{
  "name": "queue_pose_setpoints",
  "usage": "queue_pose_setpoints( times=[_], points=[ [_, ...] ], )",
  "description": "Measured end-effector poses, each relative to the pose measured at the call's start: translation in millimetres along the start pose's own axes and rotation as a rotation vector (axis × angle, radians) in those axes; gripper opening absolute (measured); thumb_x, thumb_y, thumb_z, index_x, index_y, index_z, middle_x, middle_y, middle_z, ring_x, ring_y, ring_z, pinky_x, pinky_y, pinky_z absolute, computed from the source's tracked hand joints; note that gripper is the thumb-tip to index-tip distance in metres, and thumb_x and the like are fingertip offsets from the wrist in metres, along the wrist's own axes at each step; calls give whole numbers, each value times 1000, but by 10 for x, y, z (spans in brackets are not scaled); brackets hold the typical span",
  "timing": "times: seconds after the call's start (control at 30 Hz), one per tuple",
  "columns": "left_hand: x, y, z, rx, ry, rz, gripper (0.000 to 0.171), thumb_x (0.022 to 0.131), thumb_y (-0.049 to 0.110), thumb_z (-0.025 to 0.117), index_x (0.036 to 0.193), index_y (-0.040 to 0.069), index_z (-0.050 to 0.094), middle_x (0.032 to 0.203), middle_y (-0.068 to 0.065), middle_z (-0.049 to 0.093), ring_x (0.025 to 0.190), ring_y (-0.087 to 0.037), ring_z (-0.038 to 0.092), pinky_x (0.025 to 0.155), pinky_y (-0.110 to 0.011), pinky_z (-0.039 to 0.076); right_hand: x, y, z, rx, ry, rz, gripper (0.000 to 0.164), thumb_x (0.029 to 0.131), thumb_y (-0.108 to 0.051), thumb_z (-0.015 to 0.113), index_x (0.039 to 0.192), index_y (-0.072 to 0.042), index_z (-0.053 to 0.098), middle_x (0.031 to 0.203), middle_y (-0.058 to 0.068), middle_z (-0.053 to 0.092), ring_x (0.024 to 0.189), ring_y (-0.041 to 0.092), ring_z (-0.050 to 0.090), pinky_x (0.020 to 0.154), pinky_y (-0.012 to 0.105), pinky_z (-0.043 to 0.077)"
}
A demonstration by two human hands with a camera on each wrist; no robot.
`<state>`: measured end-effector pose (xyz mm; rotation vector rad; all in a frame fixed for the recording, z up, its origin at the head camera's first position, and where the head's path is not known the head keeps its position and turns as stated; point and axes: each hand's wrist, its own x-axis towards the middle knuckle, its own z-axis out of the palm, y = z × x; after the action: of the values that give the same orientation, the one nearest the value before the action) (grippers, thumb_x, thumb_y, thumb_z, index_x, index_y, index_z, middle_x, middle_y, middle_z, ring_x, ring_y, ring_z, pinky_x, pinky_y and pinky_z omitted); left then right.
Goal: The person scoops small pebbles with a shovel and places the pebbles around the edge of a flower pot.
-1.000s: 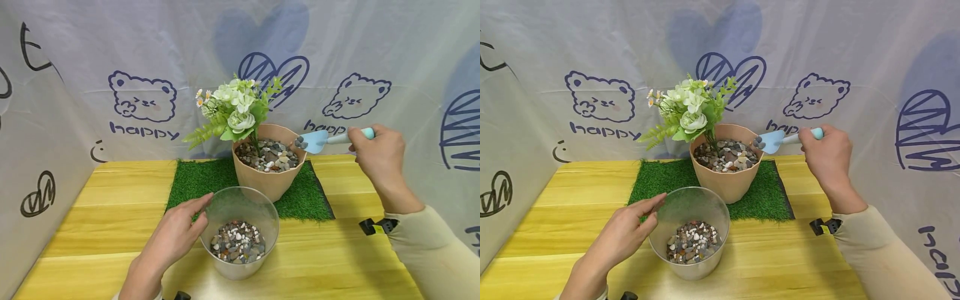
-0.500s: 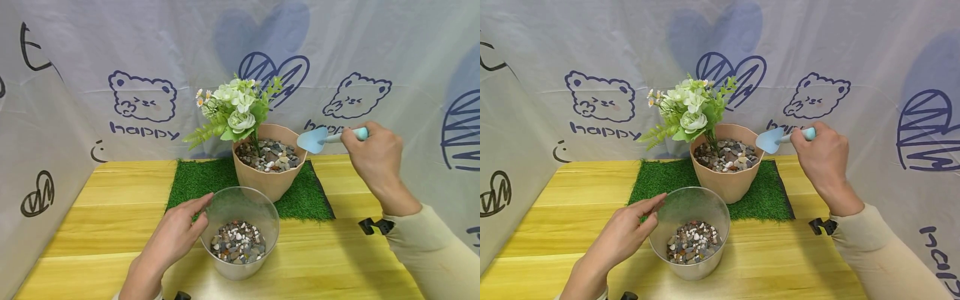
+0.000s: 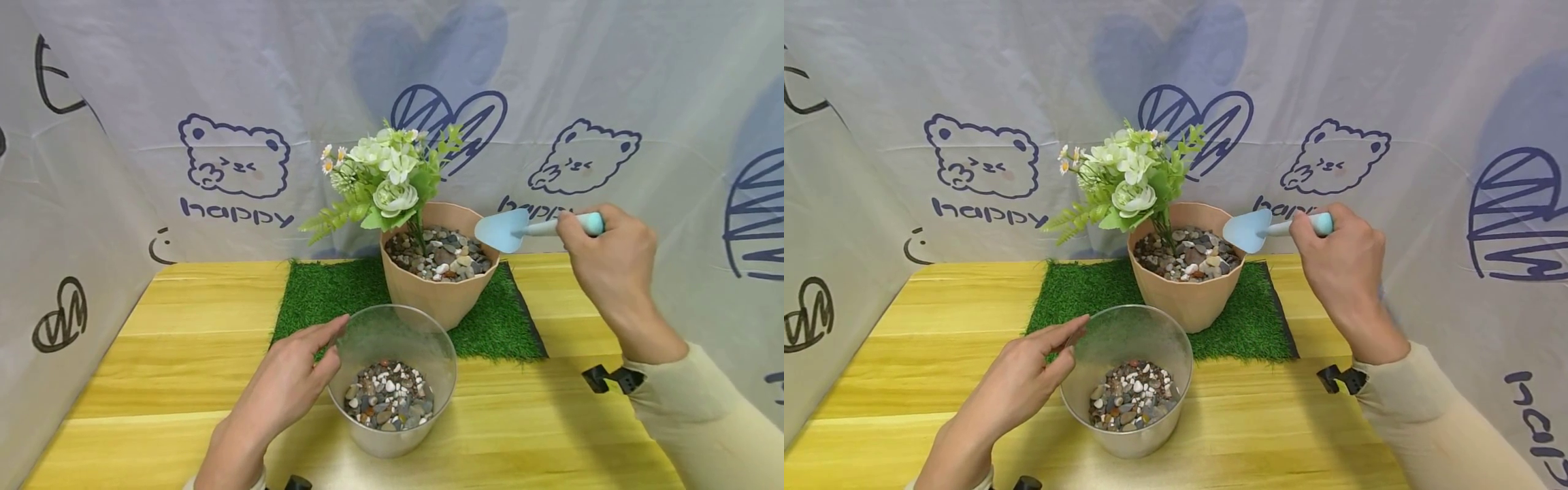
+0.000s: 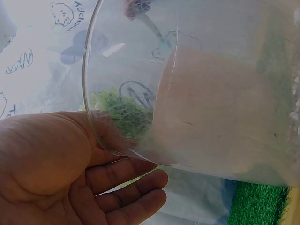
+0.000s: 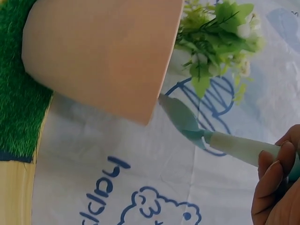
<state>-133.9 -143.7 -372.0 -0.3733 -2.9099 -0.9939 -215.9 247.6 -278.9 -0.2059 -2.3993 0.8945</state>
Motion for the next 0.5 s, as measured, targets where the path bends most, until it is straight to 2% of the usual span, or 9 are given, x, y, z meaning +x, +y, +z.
queue_pose_setpoints(
  times=[0.1,0.17,0.23,0.3,0.37,0.43,0.5],
  points=[
    [2,2,-3,-7,-17,-15,53,104,22,55,157,23,52,145,0,67,69,-12,51,70,-32,48,-89,-43,-18,98,21,-1,30,98,-34,67,81,-10,70,58,-9,56,47,12,39,42,24,30],
    [2,6,-4,-8,-21,-14,53,104,22,54,157,22,52,145,0,67,70,-12,51,70,-32,47,-160,-84,-29,171,31,-19,27,98,-31,69,80,-10,71,59,-10,60,45,11,42,41,23,32],
    [1,8,-2,-7,-18,-11,53,104,21,55,157,22,52,145,0,67,75,-13,54,71,-33,49,-246,-132,-42,258,0,-41,23,98,-26,71,83,-9,74,61,-10,64,43,10,45,40,22,35],
    [-2,11,-3,-2,-7,2,53,104,20,55,157,22,52,144,-1,67,85,-14,60,79,-36,51,-348,-191,-46,334,-58,-73,18,98,-20,72,87,-6,76,62,-7,66,42,10,48,39,22,38],
    [-5,13,-3,-3,0,10,53,104,19,55,157,21,53,144,-1,68,94,-18,63,85,-40,53,-468,-242,-34,356,-129,-133,14,97,-16,72,89,-6,78,62,-6,66,43,11,50,40,23,40],
    [-7,13,-2,5,11,18,53,104,19,56,156,21,53,144,-2,68,105,-21,64,93,-44,53,-593,-291,-2,342,-219,-208,9,96,-13,72,91,-9,78,62,-5,62,44,11,48,40,24,39],
    [-7,14,-5,4,14,20,53,104,18,56,156,22,53,144,-3,67,103,-22,64,95,-46,52,-704,-328,55,297,-302,-309,6,96,-14,73,92,-13,77,61,-5,57,45,9,46,42,24,38]
  ],
)
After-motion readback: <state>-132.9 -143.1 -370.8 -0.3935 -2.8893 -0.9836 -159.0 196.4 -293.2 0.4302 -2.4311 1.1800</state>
